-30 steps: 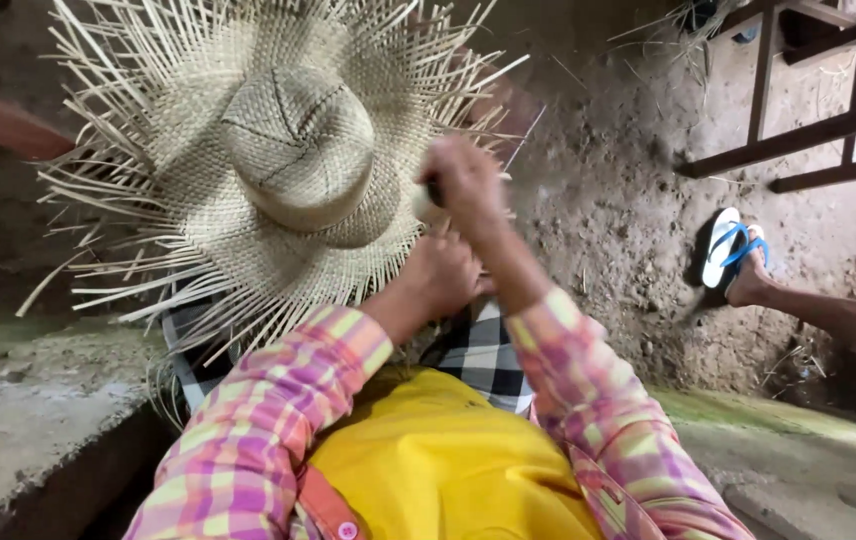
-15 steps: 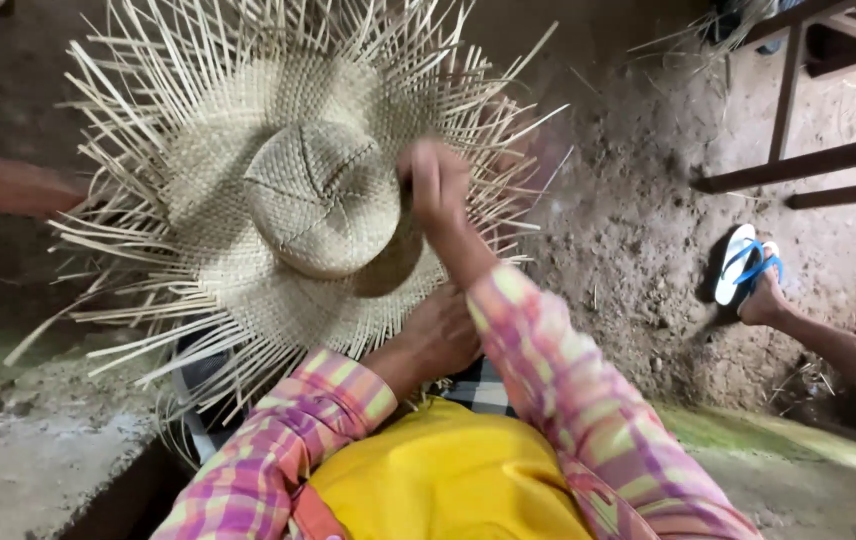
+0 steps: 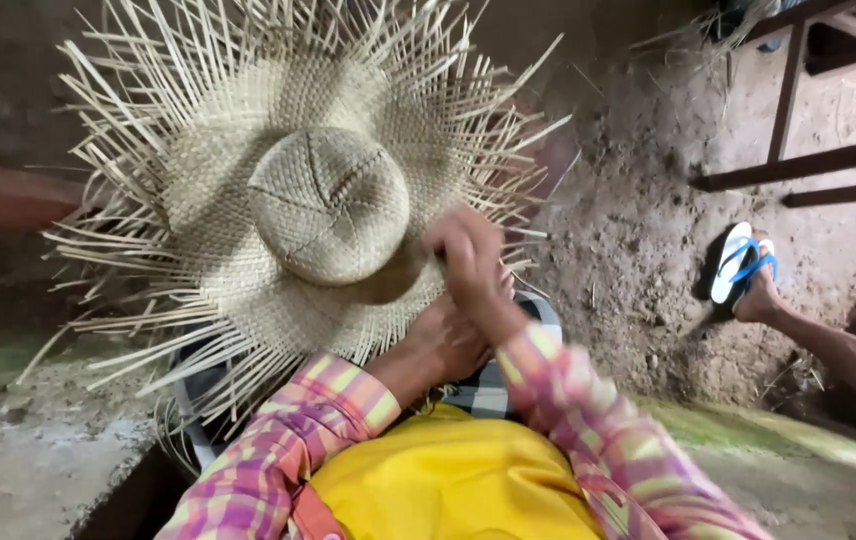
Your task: Shaping the crown of a straw hat by applying liquid and pressing the material with a tool
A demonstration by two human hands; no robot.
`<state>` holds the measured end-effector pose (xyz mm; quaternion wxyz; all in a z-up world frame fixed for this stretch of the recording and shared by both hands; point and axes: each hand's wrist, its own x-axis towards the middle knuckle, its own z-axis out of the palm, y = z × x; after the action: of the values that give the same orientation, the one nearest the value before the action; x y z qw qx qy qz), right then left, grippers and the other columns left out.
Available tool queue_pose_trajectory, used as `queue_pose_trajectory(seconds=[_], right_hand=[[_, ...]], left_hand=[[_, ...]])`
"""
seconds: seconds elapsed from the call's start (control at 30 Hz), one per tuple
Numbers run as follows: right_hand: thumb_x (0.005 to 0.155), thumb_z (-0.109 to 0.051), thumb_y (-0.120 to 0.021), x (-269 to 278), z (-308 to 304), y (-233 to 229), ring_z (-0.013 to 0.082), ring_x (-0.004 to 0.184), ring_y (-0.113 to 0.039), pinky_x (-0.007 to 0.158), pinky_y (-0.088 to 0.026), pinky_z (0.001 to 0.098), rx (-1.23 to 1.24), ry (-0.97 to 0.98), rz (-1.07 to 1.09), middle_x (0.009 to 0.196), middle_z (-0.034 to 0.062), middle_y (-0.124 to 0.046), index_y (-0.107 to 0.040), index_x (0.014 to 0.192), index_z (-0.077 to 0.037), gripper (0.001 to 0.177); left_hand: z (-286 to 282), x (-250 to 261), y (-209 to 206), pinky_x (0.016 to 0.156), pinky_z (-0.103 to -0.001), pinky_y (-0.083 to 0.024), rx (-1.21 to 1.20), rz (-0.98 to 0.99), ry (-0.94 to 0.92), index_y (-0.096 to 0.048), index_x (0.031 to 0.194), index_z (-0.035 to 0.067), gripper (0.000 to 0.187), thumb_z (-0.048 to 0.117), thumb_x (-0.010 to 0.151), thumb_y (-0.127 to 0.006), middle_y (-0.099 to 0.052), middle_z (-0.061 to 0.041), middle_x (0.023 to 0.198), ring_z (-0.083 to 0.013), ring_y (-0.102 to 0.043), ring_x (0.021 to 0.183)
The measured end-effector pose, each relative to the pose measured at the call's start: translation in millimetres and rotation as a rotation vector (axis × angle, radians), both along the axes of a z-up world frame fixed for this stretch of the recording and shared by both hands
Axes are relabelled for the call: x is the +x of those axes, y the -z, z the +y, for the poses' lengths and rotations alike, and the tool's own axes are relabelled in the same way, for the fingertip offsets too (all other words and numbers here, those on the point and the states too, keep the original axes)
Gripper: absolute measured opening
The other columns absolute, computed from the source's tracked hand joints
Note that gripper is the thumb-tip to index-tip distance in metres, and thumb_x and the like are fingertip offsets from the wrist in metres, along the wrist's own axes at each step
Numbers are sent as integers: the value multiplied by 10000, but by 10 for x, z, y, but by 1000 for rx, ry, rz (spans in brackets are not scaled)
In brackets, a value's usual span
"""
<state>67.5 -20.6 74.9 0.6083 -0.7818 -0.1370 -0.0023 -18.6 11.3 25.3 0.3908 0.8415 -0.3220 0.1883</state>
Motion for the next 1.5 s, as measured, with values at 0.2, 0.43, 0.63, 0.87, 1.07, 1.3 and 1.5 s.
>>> queue_pose_trajectory(seconds=[0.2, 0.43, 0.63, 0.87, 1.07, 1.3, 1.5], right_hand=[[947, -237, -496, 1074, 678, 260, 331, 649, -634, 695, -496, 423, 41, 27, -301, 620, 139, -618, -631, 631, -114, 365], [925, -156, -482, -57, 242, -280, 241, 718, -567, 766, -467, 369, 78, 60, 17, 674, 127, -567, -597, 672, -42, 300], [973, -187, -471, 200, 178, 248, 245, 663, -556, 765, -462, 337, -42, -25, 1, 641, 84, -561, -600, 660, -102, 349], [898, -181, -415, 1098, 720, 46, 144, 476, -504, 335, -429, 293, 282, -56, 34, 634, 15, -525, -539, 767, -112, 193], [933, -112, -459, -277, -131, 47, 264, 710, -621, 742, -508, 371, 75, -211, 36, 719, 126, -644, -682, 746, -29, 303], [1007, -144, -426, 744, 436, -80, 252, 638, -647, 721, -525, 312, 63, -132, -145, 624, 89, -641, -655, 654, -82, 425], [630, -145, -674, 1129, 322, -631, 288, 352, -618, 347, -528, 442, 292, 81, 302, 443, 156, -528, -583, 543, 7, 198]], left_hand=[[91, 3, -263, 812, -475, -430, -108, -91, -4, -653, 696, 131, 200, 239, 864, -651, -609, -63, 708, -300, -600, 824], [53, -97, -47, 899, -457, -396, 132, 110, 46, -701, 642, 194, 222, 382, 759, -683, -626, -26, 645, -267, -561, 848], [95, -10, -372, 784, -485, -425, -34, 12, -23, -600, 548, 183, 221, 246, 752, -656, -577, -32, 563, -307, -557, 686], [117, -101, -178, 1070, -445, -458, 244, 218, 101, -769, 746, 84, 115, 102, 839, -704, -737, -69, 706, -284, -712, 836], [-34, -208, 198, 901, -495, -439, 11, 39, 5, -700, 626, 117, 203, 270, 753, -740, -635, -66, 612, -311, -609, 773], [87, -91, -205, 1044, -531, -388, 145, 99, 21, -750, 673, 129, 227, 333, 758, -698, -684, -81, 660, -332, -605, 929], [369, 18, -648, 1275, -531, -200, 248, 264, 115, -731, 1157, 10, 677, 553, 753, -766, -736, -181, 1186, -343, -543, 1341]])
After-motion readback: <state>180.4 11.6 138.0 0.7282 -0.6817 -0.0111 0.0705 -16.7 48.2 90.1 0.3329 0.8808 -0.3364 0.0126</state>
